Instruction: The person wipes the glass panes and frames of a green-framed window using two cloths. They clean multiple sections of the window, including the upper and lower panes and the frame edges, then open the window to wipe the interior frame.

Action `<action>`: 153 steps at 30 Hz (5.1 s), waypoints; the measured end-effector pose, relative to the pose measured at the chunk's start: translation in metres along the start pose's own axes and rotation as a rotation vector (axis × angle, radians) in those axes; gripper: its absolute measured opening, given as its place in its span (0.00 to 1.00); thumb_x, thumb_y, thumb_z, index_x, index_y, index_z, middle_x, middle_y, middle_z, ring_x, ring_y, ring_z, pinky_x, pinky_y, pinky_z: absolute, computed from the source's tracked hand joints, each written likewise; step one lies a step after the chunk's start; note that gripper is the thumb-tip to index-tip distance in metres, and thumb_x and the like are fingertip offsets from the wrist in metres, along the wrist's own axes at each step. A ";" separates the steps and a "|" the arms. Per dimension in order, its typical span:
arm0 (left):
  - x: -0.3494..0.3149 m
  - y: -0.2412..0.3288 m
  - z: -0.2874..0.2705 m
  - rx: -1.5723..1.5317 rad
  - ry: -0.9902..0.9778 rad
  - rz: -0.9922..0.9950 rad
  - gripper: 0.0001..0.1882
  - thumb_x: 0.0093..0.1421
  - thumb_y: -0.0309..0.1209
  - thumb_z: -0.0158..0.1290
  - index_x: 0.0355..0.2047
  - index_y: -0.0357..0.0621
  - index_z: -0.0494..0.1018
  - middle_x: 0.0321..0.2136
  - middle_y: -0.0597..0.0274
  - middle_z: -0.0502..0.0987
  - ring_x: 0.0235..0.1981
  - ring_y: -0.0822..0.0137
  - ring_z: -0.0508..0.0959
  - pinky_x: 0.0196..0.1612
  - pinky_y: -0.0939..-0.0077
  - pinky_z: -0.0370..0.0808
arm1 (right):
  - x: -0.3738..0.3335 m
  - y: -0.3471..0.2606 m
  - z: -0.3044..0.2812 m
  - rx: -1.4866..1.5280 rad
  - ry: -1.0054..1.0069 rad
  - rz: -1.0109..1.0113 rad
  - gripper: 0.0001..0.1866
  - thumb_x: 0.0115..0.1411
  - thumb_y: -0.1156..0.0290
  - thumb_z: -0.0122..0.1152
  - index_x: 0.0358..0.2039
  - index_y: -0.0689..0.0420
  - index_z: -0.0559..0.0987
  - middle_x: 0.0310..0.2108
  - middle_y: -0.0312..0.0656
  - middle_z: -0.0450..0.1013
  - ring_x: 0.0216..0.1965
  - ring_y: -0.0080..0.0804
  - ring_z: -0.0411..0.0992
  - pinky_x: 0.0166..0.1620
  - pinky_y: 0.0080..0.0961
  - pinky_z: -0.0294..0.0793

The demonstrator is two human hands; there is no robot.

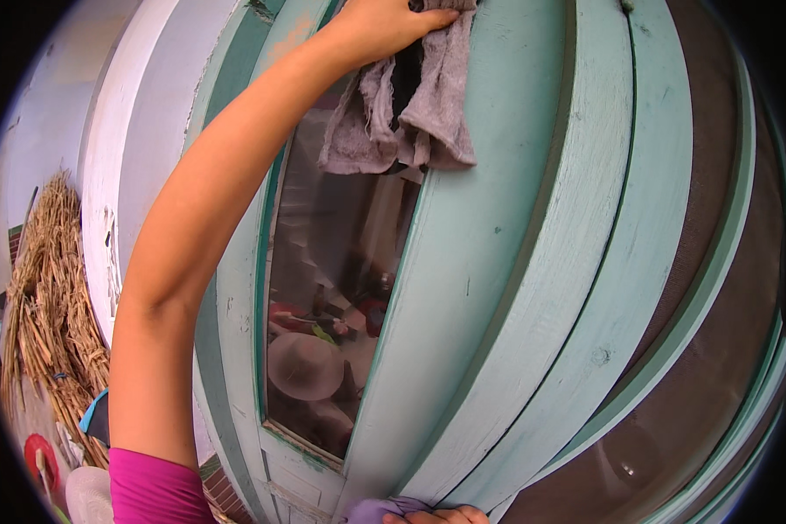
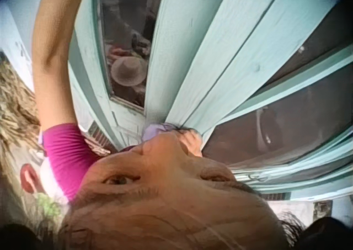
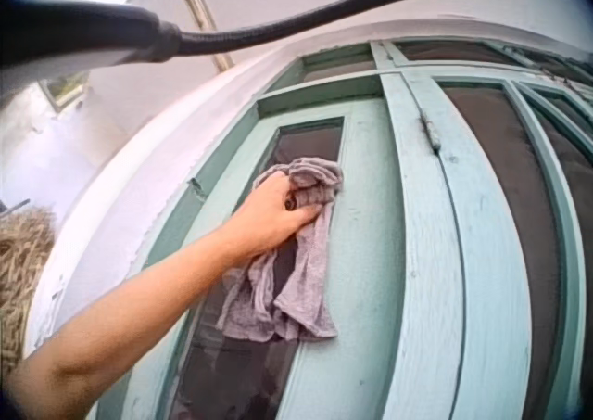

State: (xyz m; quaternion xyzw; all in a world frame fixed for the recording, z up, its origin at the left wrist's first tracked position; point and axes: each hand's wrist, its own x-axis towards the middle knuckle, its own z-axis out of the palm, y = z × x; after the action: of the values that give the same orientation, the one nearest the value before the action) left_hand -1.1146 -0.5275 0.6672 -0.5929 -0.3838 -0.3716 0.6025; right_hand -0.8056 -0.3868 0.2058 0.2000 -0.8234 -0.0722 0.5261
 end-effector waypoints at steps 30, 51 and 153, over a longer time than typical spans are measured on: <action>0.114 -0.039 0.019 0.556 0.074 -0.351 0.18 0.65 0.36 0.54 0.52 0.43 0.79 0.57 0.45 0.77 0.60 0.42 0.76 0.57 0.33 0.71 | -0.053 0.008 0.020 -0.029 -0.024 0.023 0.18 0.52 0.73 0.71 0.45 0.51 0.85 0.40 0.38 0.77 0.32 0.34 0.73 0.35 0.33 0.72; -0.193 0.114 -0.005 0.279 -0.123 -0.088 0.18 0.62 0.31 0.59 0.53 0.44 0.76 0.52 0.48 0.70 0.56 0.43 0.70 0.59 0.49 0.66 | 0.006 -0.003 -0.009 0.105 0.019 -0.005 0.15 0.53 0.67 0.65 0.43 0.50 0.85 0.38 0.37 0.77 0.30 0.35 0.70 0.33 0.35 0.66; 0.134 -0.133 -0.041 0.937 -0.135 -0.203 0.24 0.74 0.46 0.42 0.53 0.45 0.81 0.47 0.44 0.84 0.49 0.45 0.84 0.57 0.49 0.76 | -0.001 0.015 -0.002 -0.013 0.002 -0.049 0.18 0.61 0.64 0.64 0.51 0.54 0.84 0.46 0.41 0.79 0.36 0.34 0.75 0.40 0.33 0.73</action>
State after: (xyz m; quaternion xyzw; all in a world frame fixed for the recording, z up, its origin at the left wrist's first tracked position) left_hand -1.1765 -0.5706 0.8449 -0.2401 -0.6039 -0.1765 0.7393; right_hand -0.8074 -0.3725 0.2109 0.2166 -0.8174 -0.0902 0.5261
